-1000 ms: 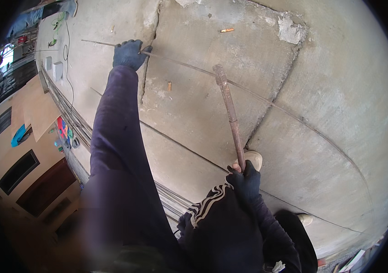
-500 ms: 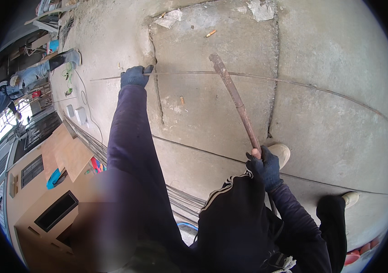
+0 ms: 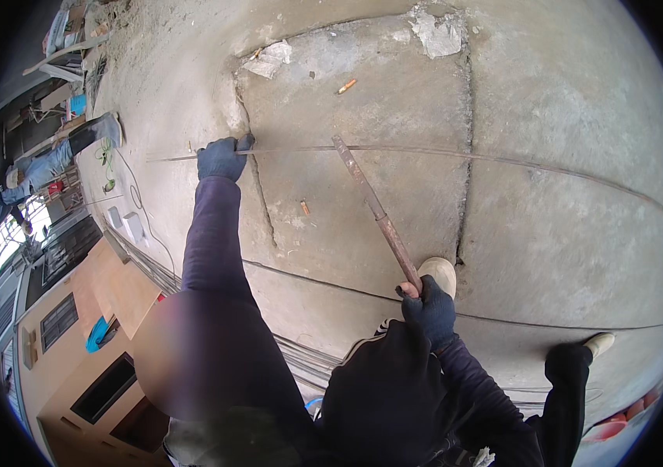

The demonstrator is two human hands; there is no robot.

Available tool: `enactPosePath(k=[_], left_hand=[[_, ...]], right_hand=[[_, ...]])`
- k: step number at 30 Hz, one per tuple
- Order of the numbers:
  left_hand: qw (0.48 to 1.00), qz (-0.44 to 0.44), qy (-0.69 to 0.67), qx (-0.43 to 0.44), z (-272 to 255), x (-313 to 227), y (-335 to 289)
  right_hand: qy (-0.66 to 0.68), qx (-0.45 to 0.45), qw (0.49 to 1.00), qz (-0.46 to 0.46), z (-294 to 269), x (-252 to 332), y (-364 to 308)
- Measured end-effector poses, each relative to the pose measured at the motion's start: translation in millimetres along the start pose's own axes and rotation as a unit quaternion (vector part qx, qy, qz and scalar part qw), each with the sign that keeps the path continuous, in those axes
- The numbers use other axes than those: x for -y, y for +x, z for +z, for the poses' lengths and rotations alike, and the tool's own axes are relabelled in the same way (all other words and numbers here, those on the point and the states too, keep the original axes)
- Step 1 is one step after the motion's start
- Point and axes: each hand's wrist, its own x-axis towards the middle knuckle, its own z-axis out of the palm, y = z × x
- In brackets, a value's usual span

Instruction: The person straightens long metal rods using a hammer and then positions them for cutting. Another person uses an angle grinder to cut the rods to length while the first person holds them in place.

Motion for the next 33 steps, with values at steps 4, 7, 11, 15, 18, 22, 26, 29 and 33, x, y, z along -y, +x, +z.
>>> enactPosePath(k=[4,7,11,15,18,22,26,29,33], left_hand=[[1.0,-0.016,0.002,-0.014,-11.0,0.0,0.0],[0.999,-0.01,0.002,-0.032,-21.6,6.0,8.0],[0.999,0.029,0.008,-0.035,-14.3,27.6,34.1],[0.999,0.029,0.005,-0.042,25.0,79.7,14.1],[0.998,0.013,-0.029,-0.063,51.4,102.8,-13.9],[0.988,0.012,-0.091,-0.128,82.5,98.6,-49.9],[0.989,-0.009,-0.08,-0.128,90.0,87.1,-64.9],[0.988,-0.031,-0.092,-0.117,99.0,67.0,-79.1],[0.985,-0.042,-0.136,-0.093,109.2,42.1,-82.7]], right_hand=[[0.074,0.041,0.996,0.009,11.7,12.6,0.5],[0.087,0.022,0.996,0.015,17.9,23.3,2.2],[0.01,-0.042,0.999,-0.006,5.1,19.0,14.0],[-0.035,-0.069,0.996,-0.038,-9.8,7.9,13.1],[-0.091,-0.088,0.991,-0.039,-14.6,4.9,9.9],[-0.091,-0.092,0.991,-0.037,-24.4,-1.7,14.8],[-0.118,-0.058,0.991,-0.002,-23.2,-8.7,12.7],[-0.098,-0.085,0.992,0.01,-3.8,-5.4,7.1],[-0.11,-0.159,0.981,-0.032,-0.2,-4.9,12.5]])
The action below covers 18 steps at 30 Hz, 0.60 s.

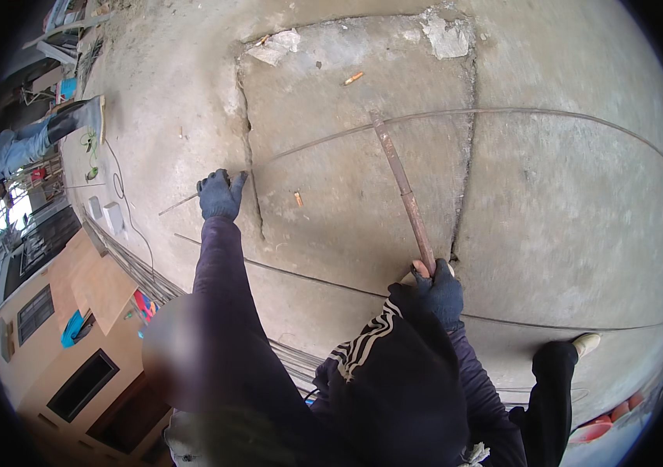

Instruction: The person straightens long metal rods using a hammer and then positions them for cutting. Another person uses an angle grinder to cut the rods to length while the first person holds them in place.

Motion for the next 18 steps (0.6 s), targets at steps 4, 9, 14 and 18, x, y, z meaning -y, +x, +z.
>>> enactPosePath(k=[4,9,14,18], left_hand=[[0.999,0.037,0.019,-0.019,-5.7,-0.1,24.0],[0.995,0.077,0.024,-0.067,-21.8,11.0,41.9],[0.99,0.092,0.015,-0.102,-23.7,16.3,39.1],[0.995,0.055,-0.01,-0.081,-8.0,7.6,23.8]], right_hand=[[-0.063,0.003,0.998,-0.012,-31.3,-19.4,25.9],[-0.091,0.02,0.994,-0.06,-64.2,-30.6,51.0],[-0.122,0.036,0.989,-0.07,-71.2,-24.2,50.7],[-0.152,0.009,0.981,-0.117,-90.2,-26.9,65.3]])
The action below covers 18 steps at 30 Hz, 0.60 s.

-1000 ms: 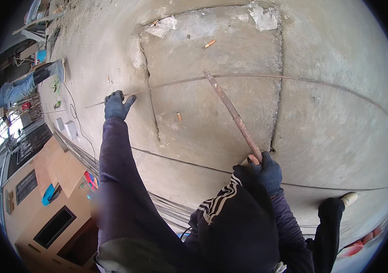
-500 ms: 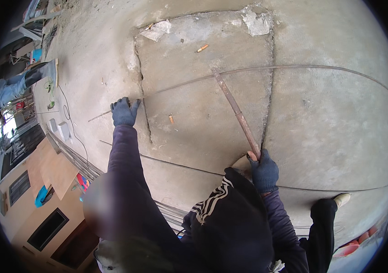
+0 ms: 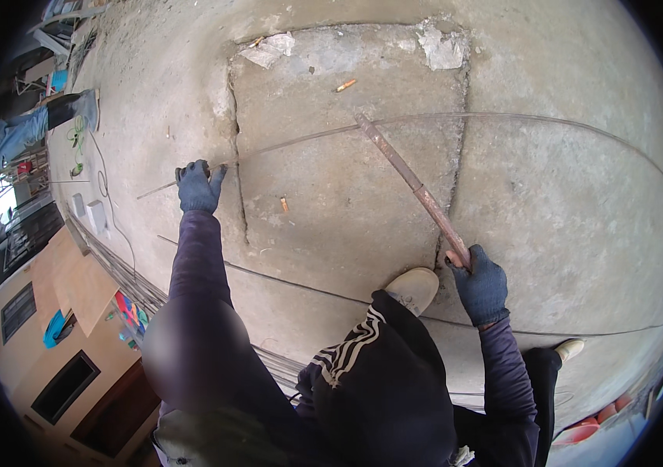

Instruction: The person straightens long metal rods using a hammer and then positions them for cutting. Another person uses an angle grinder to cut the rods to length while the first person holds them in place.

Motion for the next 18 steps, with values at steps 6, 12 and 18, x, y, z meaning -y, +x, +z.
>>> enactPosePath(k=[6,12,18], left_hand=[[0.998,-0.036,-0.037,-0.031,22.2,-17.5,-34.9],[0.996,-0.057,-0.04,-0.054,28.4,-28.0,-64.0],[0.992,-0.111,-0.05,-0.035,33.8,-41.0,-80.5]], right_hand=[[-0.033,-0.004,0.999,-0.017,-22.4,-8.4,6.5],[-0.073,-0.023,0.997,-0.027,-30.7,-12.9,9.2],[-0.09,-0.032,0.995,-0.037,-40.4,-18.9,16.0]])
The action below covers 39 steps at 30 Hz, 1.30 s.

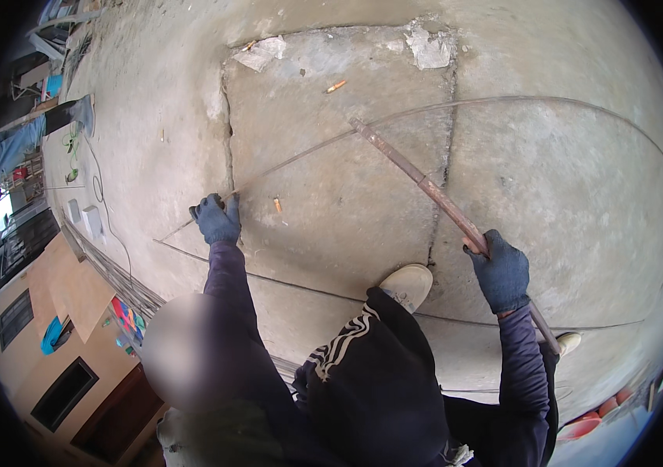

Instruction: The person straightens long metal rods using a hammer and then positions them for cutting. Another person uses an angle grinder to cut the rods to length while the first person holds them in place.

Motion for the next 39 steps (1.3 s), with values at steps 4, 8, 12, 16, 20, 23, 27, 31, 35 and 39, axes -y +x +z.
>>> enactPosePath(k=[4,8,12,16,20,23,27,31,35,39], left_hand=[[1.0,-0.017,-0.009,0.001,7.1,2.0,-15.8],[0.999,0.037,0.018,-0.005,4.3,10.3,-5.1],[0.992,0.125,0.021,-0.001,-16.6,15.8,65.9],[0.987,0.161,0.005,-0.028,-28.8,13.6,119.0],[0.989,0.134,0.04,0.052,-26.7,2.9,156.2],[0.967,0.201,-0.126,0.09,-21.5,-53.1,169.7],[0.89,0.368,-0.207,0.173,-37.4,-216.1,150.7],[0.8,0.466,-0.366,0.088,-51.7,-389.3,97.7],[0.863,0.458,-0.2,0.078,-90.1,-382.9,69.2],[0.828,0.515,-0.195,0.107,-114.8,-298.3,28.6]], right_hand=[[0.011,0.012,1.0,0.003,-5.2,0.9,-4.3],[0.028,0.019,0.999,0.019,-6.8,1.5,-9.6],[0.118,0.106,0.987,-0.006,-15.9,4.4,-32.7],[0.275,0.19,0.941,0.039,-22.0,23.0,-57.0],[0.44,0.166,0.877,0.097,-15.3,55.2,-71.6],[0.419,0.095,0.897,0.106,-22.4,42.6,-68.0],[0.375,-0.002,0.92,0.116,-71.8,3.2,-68.5],[0.272,-0.106,0.944,0.152,-165.4,-40.1,-81.7],[0.167,-0.179,0.951,0.19,-250.8,-91.7,-120.2],[0.152,-0.214,0.934,0.24,-242.5,-136.7,-193.0]])
